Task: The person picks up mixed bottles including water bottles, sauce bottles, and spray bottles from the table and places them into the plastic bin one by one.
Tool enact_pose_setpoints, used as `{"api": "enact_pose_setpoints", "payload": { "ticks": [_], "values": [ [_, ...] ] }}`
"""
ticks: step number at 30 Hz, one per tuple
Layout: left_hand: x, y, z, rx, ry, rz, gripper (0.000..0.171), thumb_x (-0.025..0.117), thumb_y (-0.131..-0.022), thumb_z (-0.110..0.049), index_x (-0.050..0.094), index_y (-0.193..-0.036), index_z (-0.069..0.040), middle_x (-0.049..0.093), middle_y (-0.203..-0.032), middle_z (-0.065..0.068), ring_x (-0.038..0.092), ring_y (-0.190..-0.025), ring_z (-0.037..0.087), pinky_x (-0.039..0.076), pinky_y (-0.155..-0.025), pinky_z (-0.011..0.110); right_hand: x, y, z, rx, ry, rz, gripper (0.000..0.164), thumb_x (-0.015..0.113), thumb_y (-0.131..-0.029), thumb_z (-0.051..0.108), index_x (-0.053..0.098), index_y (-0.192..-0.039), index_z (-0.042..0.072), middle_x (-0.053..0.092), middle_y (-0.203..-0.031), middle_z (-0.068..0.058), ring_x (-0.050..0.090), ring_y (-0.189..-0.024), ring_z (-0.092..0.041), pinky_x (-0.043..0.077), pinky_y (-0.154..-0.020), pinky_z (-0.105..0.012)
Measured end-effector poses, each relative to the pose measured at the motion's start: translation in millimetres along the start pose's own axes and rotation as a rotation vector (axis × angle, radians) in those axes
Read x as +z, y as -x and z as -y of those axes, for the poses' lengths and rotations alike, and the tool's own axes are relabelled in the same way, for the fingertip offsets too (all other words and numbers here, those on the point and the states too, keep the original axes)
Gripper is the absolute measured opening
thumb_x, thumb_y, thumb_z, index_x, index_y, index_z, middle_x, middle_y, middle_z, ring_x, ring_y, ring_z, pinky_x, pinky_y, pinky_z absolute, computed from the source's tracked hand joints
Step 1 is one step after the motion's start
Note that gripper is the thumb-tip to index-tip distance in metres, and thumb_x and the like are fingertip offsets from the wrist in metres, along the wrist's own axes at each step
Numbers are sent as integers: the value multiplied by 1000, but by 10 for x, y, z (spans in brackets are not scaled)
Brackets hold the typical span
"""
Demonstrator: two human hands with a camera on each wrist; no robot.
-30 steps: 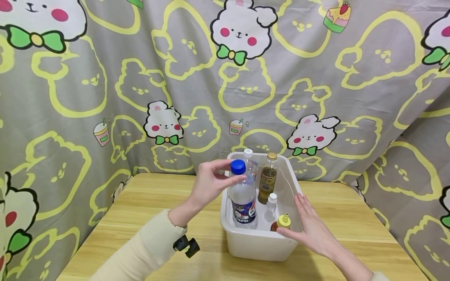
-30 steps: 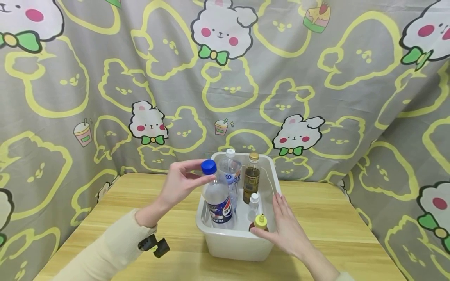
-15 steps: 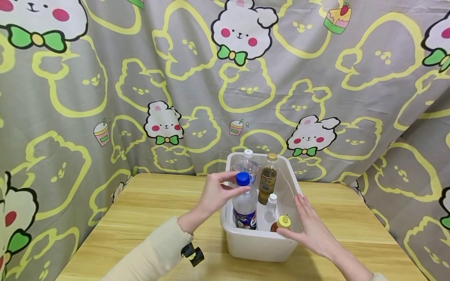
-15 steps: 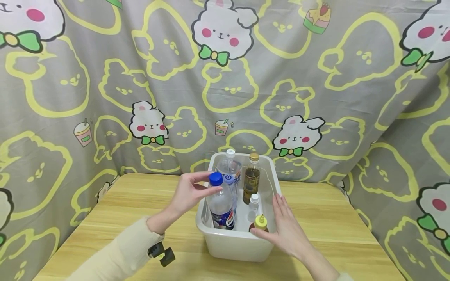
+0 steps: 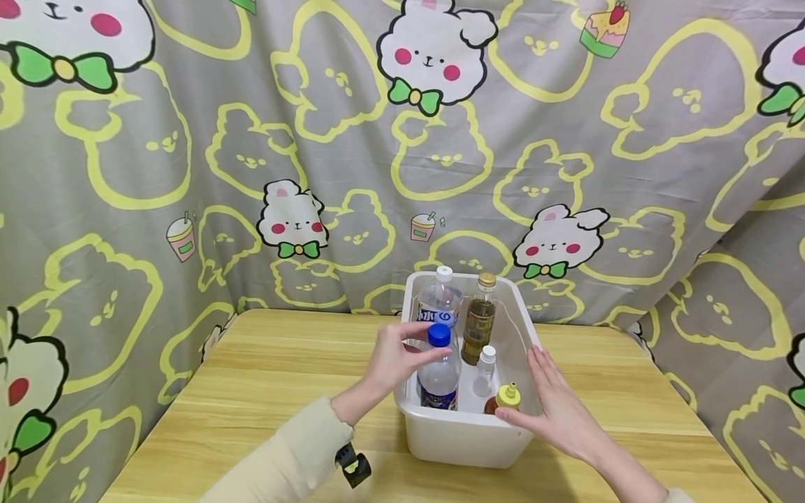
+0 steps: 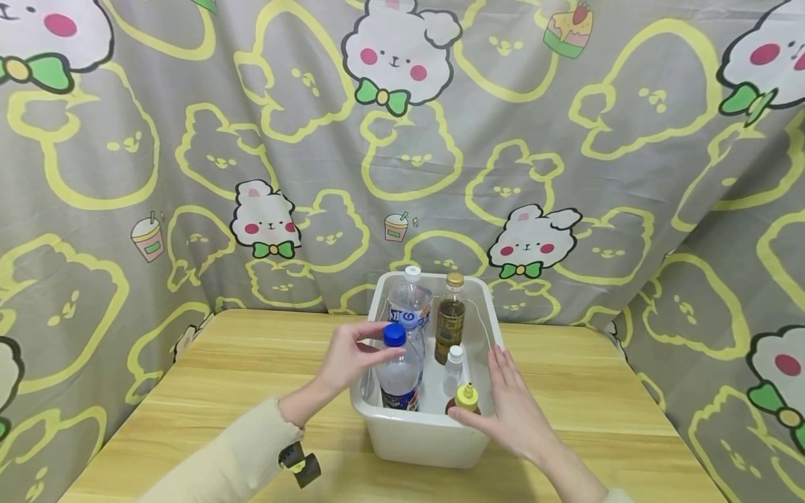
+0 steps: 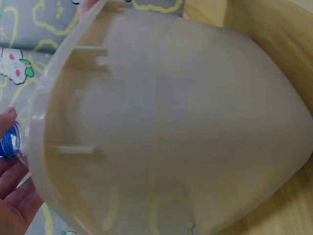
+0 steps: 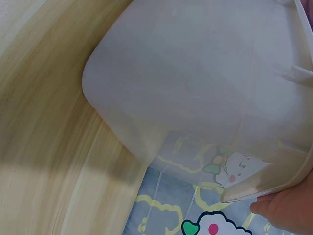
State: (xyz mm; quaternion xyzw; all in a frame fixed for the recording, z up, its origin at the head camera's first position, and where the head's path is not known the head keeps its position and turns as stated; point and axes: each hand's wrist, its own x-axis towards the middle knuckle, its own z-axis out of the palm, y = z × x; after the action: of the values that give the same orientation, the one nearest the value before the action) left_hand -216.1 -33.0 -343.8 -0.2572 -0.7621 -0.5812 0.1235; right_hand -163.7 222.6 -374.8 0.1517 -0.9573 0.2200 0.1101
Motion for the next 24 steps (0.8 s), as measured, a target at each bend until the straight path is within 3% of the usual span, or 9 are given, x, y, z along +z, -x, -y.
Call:
{"api": "enact_pose_setpoints", "payload": {
  "ticks": [10,18,24],
  "values": [
    [71,33,76,-25,-14,9,37,75,-69,-16,65,-102,-1,65,-96,9,63,-76,20,51,-60,20,-10,2,3,-1,-4,-2,100,64,-71,54,20,-136,-8,14,-143,-24,7,-132,-35,22,-95,-60],
    [49,106,-219,13,-21,0,33,74,-70,-4,64,-100,6,64,-98,16,62,-81,26,52,-62,29,-13,5,7,-1,-2,-8,100,64,-71,54,21,-136,-9,15,-142,-25,8,-131,-35,23,-95,-60],
    [68,121,-231,34,-51,9,33,74,-69,-5,64,-100,5,64,-98,14,62,-81,23,52,-63,32,-2,4,0,-3,-4,-7,100,64,-71,55,21,-136,-8,14,-142,-24,8,-131,-35,22,-96,-59]
  ]
}}
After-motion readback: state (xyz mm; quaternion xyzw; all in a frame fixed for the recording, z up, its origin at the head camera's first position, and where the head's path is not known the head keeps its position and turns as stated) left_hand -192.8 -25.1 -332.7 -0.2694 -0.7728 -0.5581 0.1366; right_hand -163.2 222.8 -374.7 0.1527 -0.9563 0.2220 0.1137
